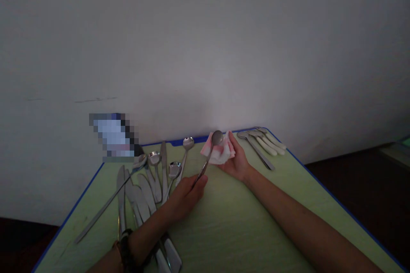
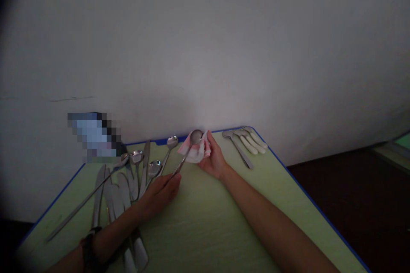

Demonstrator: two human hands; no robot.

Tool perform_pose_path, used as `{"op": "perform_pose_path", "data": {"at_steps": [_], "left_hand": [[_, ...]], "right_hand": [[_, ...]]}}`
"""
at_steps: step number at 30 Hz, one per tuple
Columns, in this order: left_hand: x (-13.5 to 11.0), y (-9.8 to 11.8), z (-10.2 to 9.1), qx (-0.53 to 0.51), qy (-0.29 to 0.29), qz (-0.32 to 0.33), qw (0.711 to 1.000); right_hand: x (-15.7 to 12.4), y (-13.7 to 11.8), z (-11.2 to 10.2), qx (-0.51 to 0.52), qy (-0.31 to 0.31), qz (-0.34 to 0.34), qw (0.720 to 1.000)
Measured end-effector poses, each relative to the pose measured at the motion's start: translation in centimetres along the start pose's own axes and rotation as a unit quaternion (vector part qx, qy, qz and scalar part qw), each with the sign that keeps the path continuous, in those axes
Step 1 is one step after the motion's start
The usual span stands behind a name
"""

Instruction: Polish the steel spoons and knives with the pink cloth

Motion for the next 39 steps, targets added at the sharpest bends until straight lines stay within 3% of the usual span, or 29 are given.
{"op": "perform_pose_path", "data": {"at_steps": [5,12,21,26,31,35,39], "left_hand": [[-0.1,0.4,0.1,-0.036,-0.003,0.008,0.999],[-0.3,0.7,0.1,-0.009,-0.007,0.017,1.000],[0.0,-0.4,0.6,-0.142,-0.040,0.010,0.989],[-0.2,0.2,0.0,-0.119,-0.002,0.031,0.992],[-0.3,0.6,-0.4,-0.089,0.022,0.027,0.995],[-0.2,0.4,-0.4,-0.080,0.023,0.009,0.996],[-0.2,0.7,-0.5,-0.026,0.012,0.004,1.000]], "right_hand": [[0.1,0.1,-0.2,-0.008,0.006,0.002,1.000],[0.1,0.8,-2.1,-0.065,0.054,0.012,0.996],[0.0,0.4,-1.7,-0.079,0.055,0.002,0.995],[0.1,0.8,-1.8,-0.084,0.036,0.016,0.996],[-0.1,0.0,-0.5,-0.036,0.010,-0.014,0.999],[-0.2,-0.4,0.3,-0.032,-0.007,-0.013,0.999],[-0.3,-0.7,0.0,-0.031,0.013,-0.031,0.999]]}}
Point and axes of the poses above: each hand's wrist, its own x-axis towards the middle knuckle, its own z-axis out of the palm, y = z × x, the point moved 10 cm from there along x, towards the middle knuckle, and after that the axes turned 8 degrees about -y, right-handed, at the moved point
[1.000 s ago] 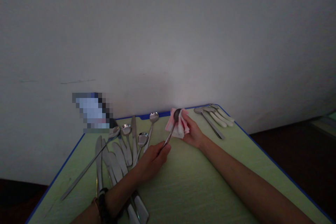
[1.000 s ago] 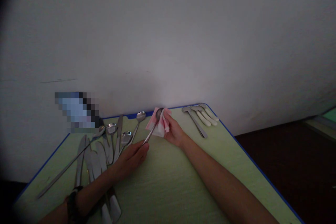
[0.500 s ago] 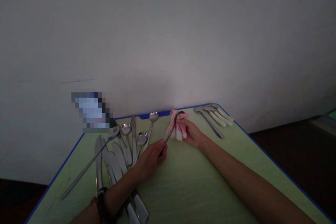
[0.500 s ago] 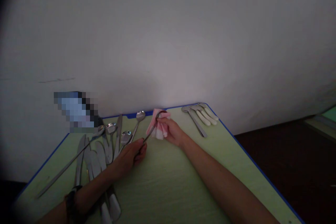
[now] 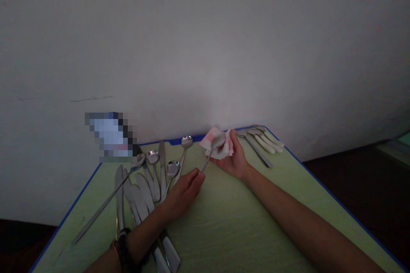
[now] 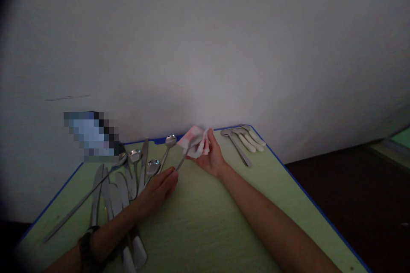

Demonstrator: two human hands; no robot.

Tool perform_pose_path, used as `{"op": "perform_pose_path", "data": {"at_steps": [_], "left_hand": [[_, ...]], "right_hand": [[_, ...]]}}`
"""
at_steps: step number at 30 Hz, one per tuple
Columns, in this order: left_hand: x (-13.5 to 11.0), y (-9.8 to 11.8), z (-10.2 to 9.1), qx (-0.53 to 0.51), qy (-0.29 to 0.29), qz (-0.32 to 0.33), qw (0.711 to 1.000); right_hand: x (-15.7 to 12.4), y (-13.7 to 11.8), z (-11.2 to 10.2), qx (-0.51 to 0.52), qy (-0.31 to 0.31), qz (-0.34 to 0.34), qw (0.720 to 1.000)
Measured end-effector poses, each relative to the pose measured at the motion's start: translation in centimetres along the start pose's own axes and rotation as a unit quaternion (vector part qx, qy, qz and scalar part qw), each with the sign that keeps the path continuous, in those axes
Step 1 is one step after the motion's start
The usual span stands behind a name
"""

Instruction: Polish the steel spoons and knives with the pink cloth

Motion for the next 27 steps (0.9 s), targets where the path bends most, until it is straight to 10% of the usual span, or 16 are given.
{"op": "perform_pose_path", "data": {"at_steps": [27], "left_hand": [[0.3,-0.5,-0.1,0.035,0.010,-0.009,0.999]], "right_hand": [[0.2,1.2,-1.1,-0.071,0.003,0.012,0.997]]}}
Point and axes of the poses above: each hand's wrist, its own x-axis towards the middle knuckle, its own z-axis out of the palm, y = z × x, the point moved 10 cm from there along x, towards the middle knuckle, and after that the axes turned 8 degrees about -y, right-handed, at the moved point
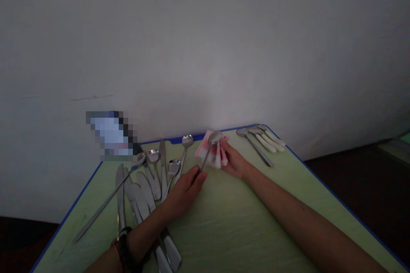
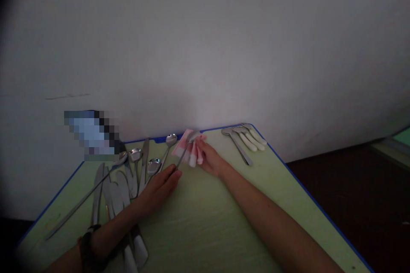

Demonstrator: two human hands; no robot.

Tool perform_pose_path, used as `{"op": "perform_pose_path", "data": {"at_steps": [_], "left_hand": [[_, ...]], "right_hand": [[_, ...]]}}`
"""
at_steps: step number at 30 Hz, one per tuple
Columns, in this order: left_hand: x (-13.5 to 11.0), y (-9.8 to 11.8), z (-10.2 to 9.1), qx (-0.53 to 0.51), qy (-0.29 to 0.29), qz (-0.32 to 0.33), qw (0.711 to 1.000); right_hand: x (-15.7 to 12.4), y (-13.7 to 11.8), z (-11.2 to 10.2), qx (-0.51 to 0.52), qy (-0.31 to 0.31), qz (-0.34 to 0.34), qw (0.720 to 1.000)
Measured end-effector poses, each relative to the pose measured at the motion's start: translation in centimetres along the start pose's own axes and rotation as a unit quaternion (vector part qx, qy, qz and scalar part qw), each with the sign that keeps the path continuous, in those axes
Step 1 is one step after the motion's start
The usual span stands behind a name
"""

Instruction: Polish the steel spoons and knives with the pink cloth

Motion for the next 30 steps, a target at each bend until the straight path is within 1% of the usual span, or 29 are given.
{"op": "perform_pose_path", "data": {"at_steps": [4,7,10,15,18,22,25,30], "left_hand": [[-0.1,0.0,-0.3,0.016,0.025,-0.007,1.000],[-0.1,0.3,-0.3,0.055,0.036,-0.009,0.998],[-0.1,0.4,0.0,0.081,0.026,-0.011,0.996],[-0.1,0.4,0.1,0.084,0.013,-0.014,0.996],[-0.2,0.5,0.1,0.096,0.012,-0.006,0.995],[-0.3,0.9,0.6,0.118,-0.007,0.013,0.993],[-0.4,0.9,0.7,0.126,-0.010,0.013,0.992],[-0.3,0.8,0.7,0.121,-0.011,0.009,0.993]], "right_hand": [[0.0,-0.9,0.7,0.051,-0.009,-0.019,0.998],[-0.1,-0.9,0.8,0.057,-0.012,-0.012,0.998],[-0.3,-0.5,0.7,0.043,-0.009,0.007,0.999],[-0.2,-0.9,0.9,0.032,-0.010,-0.005,0.999],[-0.2,-1.0,1.1,0.027,-0.013,0.001,1.000],[-0.4,-0.2,1.5,0.009,-0.029,0.031,0.999],[-0.7,0.6,1.7,-0.013,-0.047,0.057,0.997],[-0.6,0.8,1.5,-0.030,-0.055,0.051,0.997]]}}
Point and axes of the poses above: each hand's wrist, its own x-axis towards the middle knuckle, its own z-axis out of the palm, y = z × x, the point moved 10 cm from there along x, towards the middle knuckle, and after that the axes turned 8 degrees about -y, right-handed, at the moved point
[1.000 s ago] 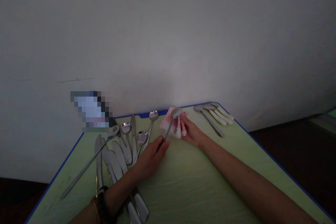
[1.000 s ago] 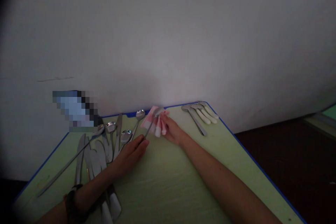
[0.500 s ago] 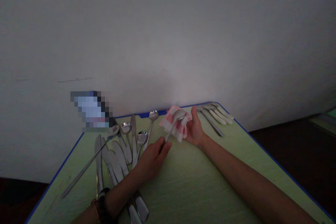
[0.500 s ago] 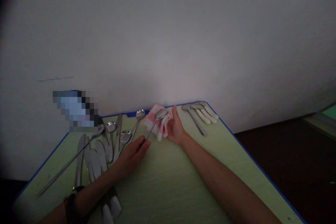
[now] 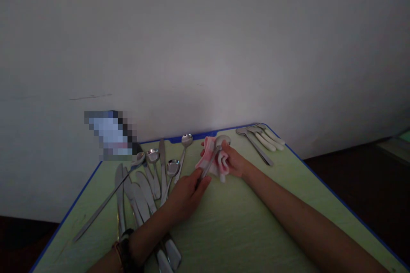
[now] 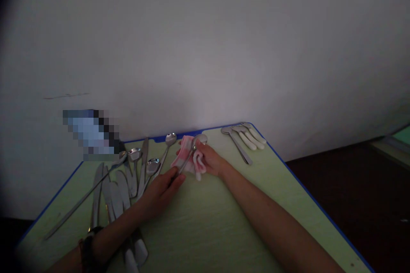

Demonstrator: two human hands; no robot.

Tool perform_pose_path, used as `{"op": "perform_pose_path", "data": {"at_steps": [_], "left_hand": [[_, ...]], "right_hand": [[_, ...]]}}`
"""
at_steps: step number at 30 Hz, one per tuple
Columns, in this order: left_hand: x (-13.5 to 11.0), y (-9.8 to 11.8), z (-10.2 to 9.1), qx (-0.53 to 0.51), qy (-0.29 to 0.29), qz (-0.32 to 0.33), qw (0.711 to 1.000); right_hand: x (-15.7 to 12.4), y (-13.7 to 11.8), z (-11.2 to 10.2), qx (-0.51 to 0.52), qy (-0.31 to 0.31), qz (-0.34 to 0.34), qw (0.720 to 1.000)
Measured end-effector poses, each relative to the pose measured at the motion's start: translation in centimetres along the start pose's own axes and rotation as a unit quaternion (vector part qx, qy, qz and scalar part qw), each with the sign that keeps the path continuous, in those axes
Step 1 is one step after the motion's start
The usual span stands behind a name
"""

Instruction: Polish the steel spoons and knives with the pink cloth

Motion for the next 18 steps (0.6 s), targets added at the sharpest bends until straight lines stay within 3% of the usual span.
{"op": "perform_pose_path", "data": {"at_steps": [8,18], "left_hand": [[0.1,-0.6,-0.7,-0.064,0.037,-0.016,0.997],[0.0,-1.2,-0.7,-0.127,0.053,-0.017,0.990]], "right_hand": [[0.7,-0.1,-0.5,0.076,0.033,0.013,0.996],[0.5,-0.2,0.4,0.062,-0.016,0.004,0.998]]}}
Point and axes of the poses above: each hand's wrist, its own x-axis towards the middle knuckle, its own z-axis out of the palm, y = z × x, the point moved 10 cm from there along x, towards the middle knuckle, and after that the axes turned 8 degrees about -y, right-handed, at the moved point
